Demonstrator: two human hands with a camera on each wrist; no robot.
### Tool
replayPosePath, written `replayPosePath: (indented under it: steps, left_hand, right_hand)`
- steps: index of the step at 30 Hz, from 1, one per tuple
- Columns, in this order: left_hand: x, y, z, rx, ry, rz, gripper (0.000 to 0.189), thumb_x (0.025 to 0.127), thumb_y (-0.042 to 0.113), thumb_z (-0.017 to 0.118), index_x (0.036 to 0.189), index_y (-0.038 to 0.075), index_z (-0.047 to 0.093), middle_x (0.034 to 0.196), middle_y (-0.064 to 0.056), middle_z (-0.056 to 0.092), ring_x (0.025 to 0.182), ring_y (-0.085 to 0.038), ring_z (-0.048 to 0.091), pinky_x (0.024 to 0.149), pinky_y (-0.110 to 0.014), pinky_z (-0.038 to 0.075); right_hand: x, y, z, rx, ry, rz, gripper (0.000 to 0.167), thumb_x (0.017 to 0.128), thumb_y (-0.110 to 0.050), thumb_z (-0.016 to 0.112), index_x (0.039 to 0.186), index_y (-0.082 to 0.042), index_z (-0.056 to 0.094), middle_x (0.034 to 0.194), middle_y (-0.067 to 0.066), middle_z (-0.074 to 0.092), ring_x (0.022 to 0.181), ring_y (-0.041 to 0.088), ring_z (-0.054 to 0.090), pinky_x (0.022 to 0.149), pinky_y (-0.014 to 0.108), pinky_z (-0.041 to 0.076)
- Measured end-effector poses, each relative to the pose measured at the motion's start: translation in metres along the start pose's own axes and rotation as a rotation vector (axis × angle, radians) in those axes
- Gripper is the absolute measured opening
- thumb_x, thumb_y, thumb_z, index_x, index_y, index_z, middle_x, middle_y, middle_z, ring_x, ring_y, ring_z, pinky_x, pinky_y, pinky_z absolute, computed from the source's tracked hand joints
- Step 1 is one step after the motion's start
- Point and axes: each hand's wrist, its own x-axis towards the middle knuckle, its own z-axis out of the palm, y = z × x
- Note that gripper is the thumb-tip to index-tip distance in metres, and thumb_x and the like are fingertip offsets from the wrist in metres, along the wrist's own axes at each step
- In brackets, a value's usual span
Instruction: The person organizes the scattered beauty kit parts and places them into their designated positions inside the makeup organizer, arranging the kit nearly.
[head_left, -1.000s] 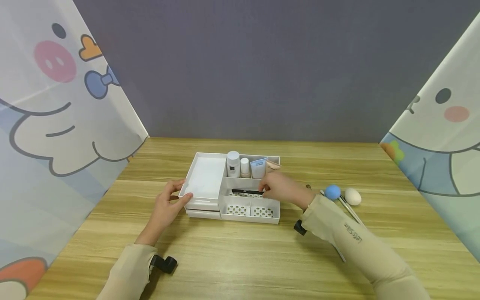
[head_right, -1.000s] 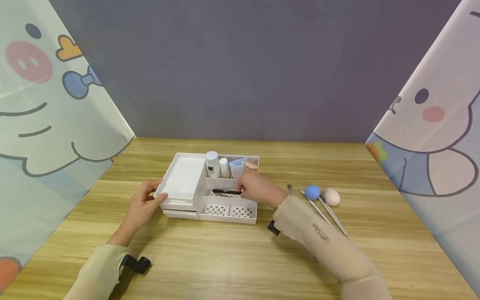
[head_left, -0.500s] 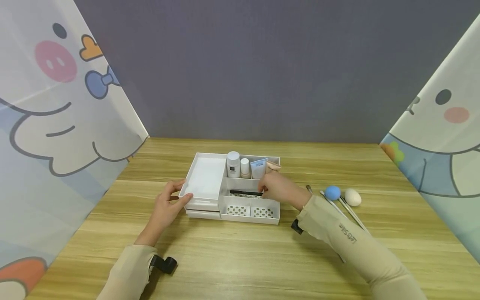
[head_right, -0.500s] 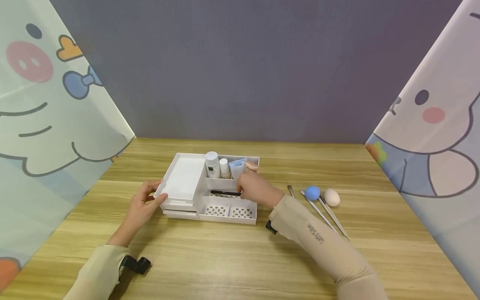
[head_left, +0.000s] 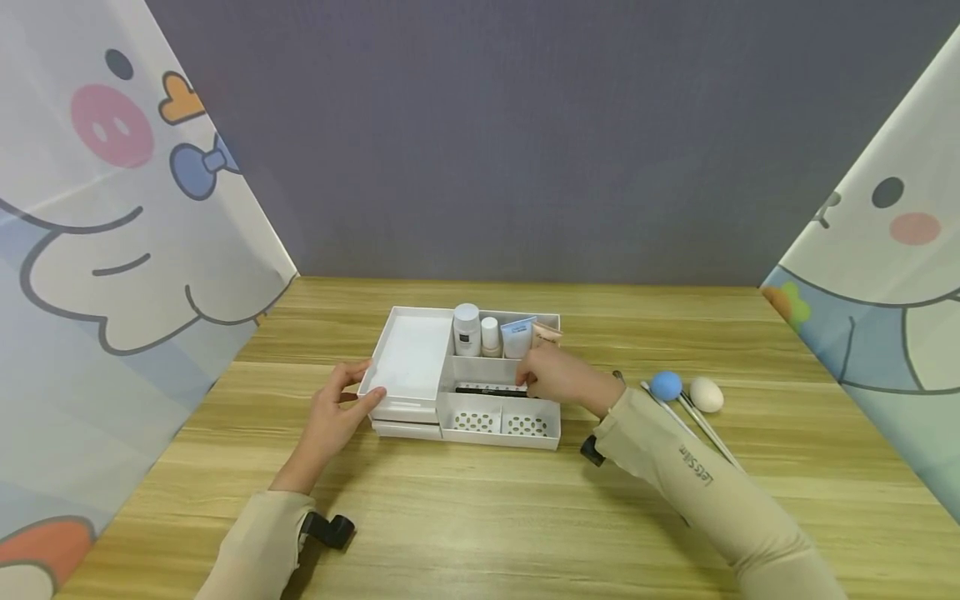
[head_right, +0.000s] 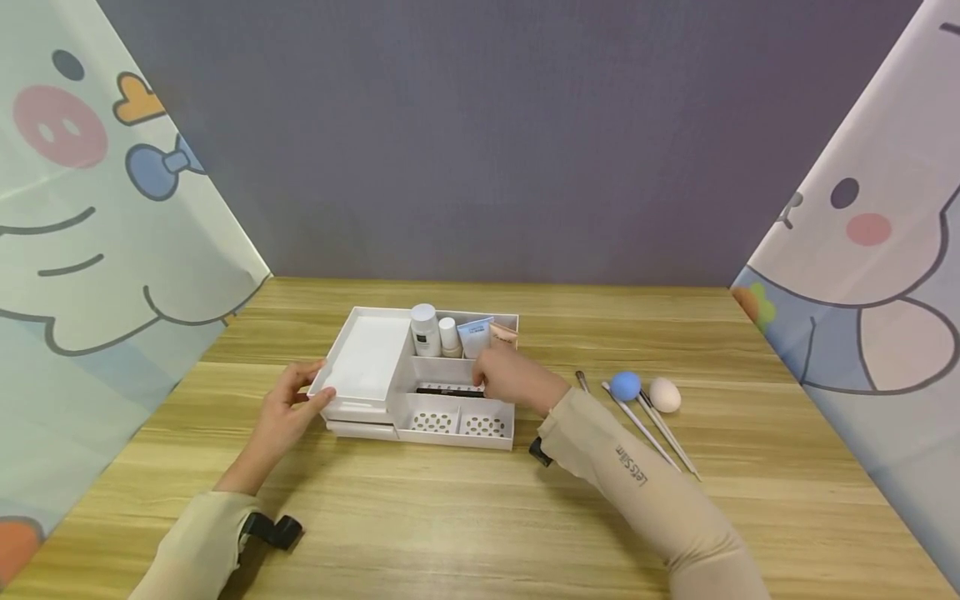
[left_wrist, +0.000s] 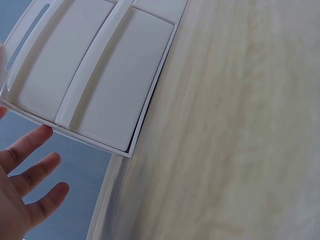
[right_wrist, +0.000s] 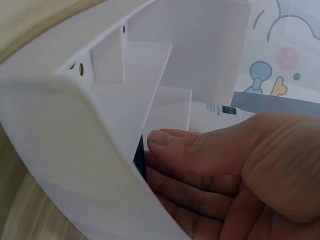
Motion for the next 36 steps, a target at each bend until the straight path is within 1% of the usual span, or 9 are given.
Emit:
replayPosePath:
  steps: [3, 8, 13, 16, 18, 25, 28, 32, 36]
  left_hand:
    - [0.0, -0.001, 0.0, -0.003, 0.007, 0.013, 0.034, 0.088, 0.003, 0.072, 0.12, -0.002, 0.059, 0.129, -0.019, 0.063, 0.104, 0.007, 0.05, 0.08, -0.031, 0.049]
    - [0.0, 0.0, 0.0, -0.005, 0.005, 0.019, 0.034, 0.088, 0.002, 0.072, 0.12, -0.002, 0.059, 0.129, -0.019, 0.063, 0.104, 0.007, 0.05, 0.08, -0.031, 0.049]
    - [0.0, 0.001, 0.0, -0.003, 0.002, 0.006, 0.035, 0.089, 0.003, 0.072, 0.121, -0.002, 0.059, 0.131, -0.019, 0.062, 0.106, 0.003, 0.052, 0.081, -0.034, 0.05]
    - [0.0, 0.002, 0.0, 0.0, 0.005, 0.009, 0.035, 0.089, 0.002, 0.071, 0.121, -0.002, 0.059, 0.131, -0.019, 0.062, 0.107, -0.002, 0.054, 0.081, -0.035, 0.05]
    - [0.0, 0.002, 0.0, 0.0, 0.008, 0.012, 0.035, 0.088, 0.001, 0.072, 0.12, -0.003, 0.058, 0.131, -0.02, 0.061, 0.107, -0.003, 0.054, 0.081, -0.035, 0.05]
    - [0.0, 0.002, 0.0, -0.011, 0.005, 0.014, 0.035, 0.088, 0.002, 0.072, 0.12, -0.003, 0.058, 0.132, -0.02, 0.061, 0.105, 0.008, 0.05, 0.079, -0.025, 0.049]
    - [0.0, 0.002, -0.001, -0.011, 0.001, 0.014, 0.035, 0.088, 0.002, 0.072, 0.12, -0.003, 0.058, 0.132, -0.02, 0.061, 0.105, 0.007, 0.05, 0.079, -0.024, 0.049]
    - [-0.001, 0.003, -0.001, -0.013, 0.002, 0.012, 0.035, 0.088, 0.002, 0.072, 0.12, -0.003, 0.059, 0.132, -0.019, 0.061, 0.105, 0.007, 0.05, 0.079, -0.021, 0.048]
    - [-0.001, 0.003, -0.001, -0.016, 0.002, 0.006, 0.035, 0.088, 0.002, 0.072, 0.12, -0.003, 0.059, 0.133, -0.019, 0.061, 0.104, 0.009, 0.049, 0.078, -0.017, 0.047]
  right_hand:
    - [-0.001, -0.001, -0.002, 0.021, -0.003, 0.012, 0.02, 0.078, 0.014, 0.068, 0.093, 0.003, 0.076, 0.089, 0.01, 0.073, 0.082, 0.019, 0.066, 0.075, 0.03, 0.056]
    - [-0.006, -0.001, -0.004, 0.097, 0.002, 0.055, 0.02, 0.081, 0.012, 0.068, 0.1, 0.006, 0.074, 0.089, 0.012, 0.072, 0.082, 0.018, 0.065, 0.074, 0.028, 0.055]
    - [-0.013, 0.0, -0.009, 0.181, 0.038, 0.049, 0.018, 0.084, 0.009, 0.068, 0.102, 0.007, 0.072, 0.088, 0.011, 0.071, 0.081, 0.017, 0.066, 0.074, 0.028, 0.055]
    - [-0.017, 0.002, -0.011, 0.216, 0.067, 0.045, 0.016, 0.085, 0.007, 0.07, 0.101, 0.007, 0.072, 0.087, 0.01, 0.071, 0.082, 0.018, 0.066, 0.073, 0.028, 0.055]
    - [-0.02, 0.004, -0.012, 0.237, 0.083, 0.043, 0.016, 0.085, 0.006, 0.071, 0.101, 0.006, 0.072, 0.087, 0.009, 0.07, 0.082, 0.017, 0.066, 0.073, 0.028, 0.055]
    - [-0.027, 0.008, -0.013, 0.315, 0.13, 0.012, 0.016, 0.083, 0.008, 0.073, 0.099, 0.007, 0.07, 0.082, 0.005, 0.07, 0.078, 0.016, 0.066, 0.07, 0.028, 0.056]
    - [-0.033, 0.009, -0.014, 0.333, 0.143, 0.029, 0.016, 0.084, 0.008, 0.072, 0.1, 0.006, 0.07, 0.083, 0.006, 0.07, 0.077, 0.015, 0.065, 0.067, 0.028, 0.055]
    - [-0.04, 0.012, -0.016, 0.365, 0.15, 0.083, 0.019, 0.085, 0.006, 0.071, 0.104, 0.005, 0.07, 0.086, 0.008, 0.07, 0.078, 0.016, 0.065, 0.065, 0.028, 0.054]
    - [-0.049, 0.016, -0.021, 0.414, 0.15, 0.116, 0.021, 0.087, 0.006, 0.07, 0.108, 0.007, 0.068, 0.086, 0.008, 0.069, 0.078, 0.022, 0.066, 0.064, 0.03, 0.055]
